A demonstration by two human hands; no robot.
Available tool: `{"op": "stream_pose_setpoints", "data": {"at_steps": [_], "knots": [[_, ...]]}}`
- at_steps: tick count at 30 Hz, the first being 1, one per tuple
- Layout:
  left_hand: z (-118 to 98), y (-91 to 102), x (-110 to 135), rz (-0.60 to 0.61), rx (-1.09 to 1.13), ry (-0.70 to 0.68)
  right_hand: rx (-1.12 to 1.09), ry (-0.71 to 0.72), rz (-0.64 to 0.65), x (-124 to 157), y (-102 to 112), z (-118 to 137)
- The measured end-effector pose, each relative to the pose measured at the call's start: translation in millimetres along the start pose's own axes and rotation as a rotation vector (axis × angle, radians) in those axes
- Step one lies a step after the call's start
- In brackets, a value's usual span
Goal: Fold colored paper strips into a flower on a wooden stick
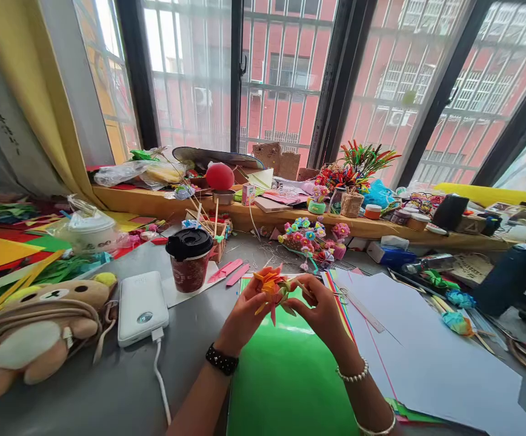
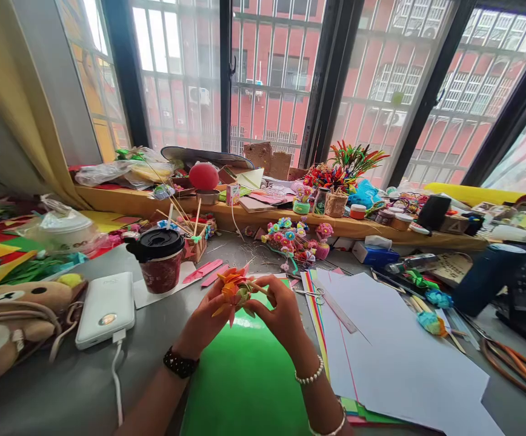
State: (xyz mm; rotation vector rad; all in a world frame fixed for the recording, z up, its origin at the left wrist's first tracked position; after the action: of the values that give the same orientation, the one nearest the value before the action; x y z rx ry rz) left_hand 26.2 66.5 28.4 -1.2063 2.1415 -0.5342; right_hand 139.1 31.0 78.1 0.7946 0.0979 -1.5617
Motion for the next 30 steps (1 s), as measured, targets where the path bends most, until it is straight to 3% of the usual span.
{"op": "stream_pose_setpoints", "data": {"at_steps": [5, 13, 19, 30], "knots": [[-5.7, -11.2, 0.4, 0.133, -0.017, -0.013, -0.002, -0.004, 0.002, 0.5, 0.3, -2.7], [-3.2, -7.2, 0.5, 0.116, 0.041, 0.026, 0.005, 0.041, 0.002, -0.3, 2.9, -4.1], [-6.7, 2.2, -0.4, 0.048, 0.067, -0.014, 0.009, 0.164, -0.107, -2.2, 21.8, 4.2], [-7.3, -3.2, 1.1, 0.044, 0.012, 0.005, 0.092, -0.002, -0.252, -0.9, 33.7, -9.4]]}}
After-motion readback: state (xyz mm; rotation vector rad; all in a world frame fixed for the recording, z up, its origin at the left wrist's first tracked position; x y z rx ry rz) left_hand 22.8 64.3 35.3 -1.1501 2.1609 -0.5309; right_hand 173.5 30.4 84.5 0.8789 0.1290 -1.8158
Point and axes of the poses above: each hand's wrist, its own x-axis away from the middle knuckle, its own y-axis out of the back of the hand, z = x × y, the point moved 8 cm from there along -x, towards the middle knuckle, and after that the axes turned 3 degrees about -y, right-handed, at the moved point
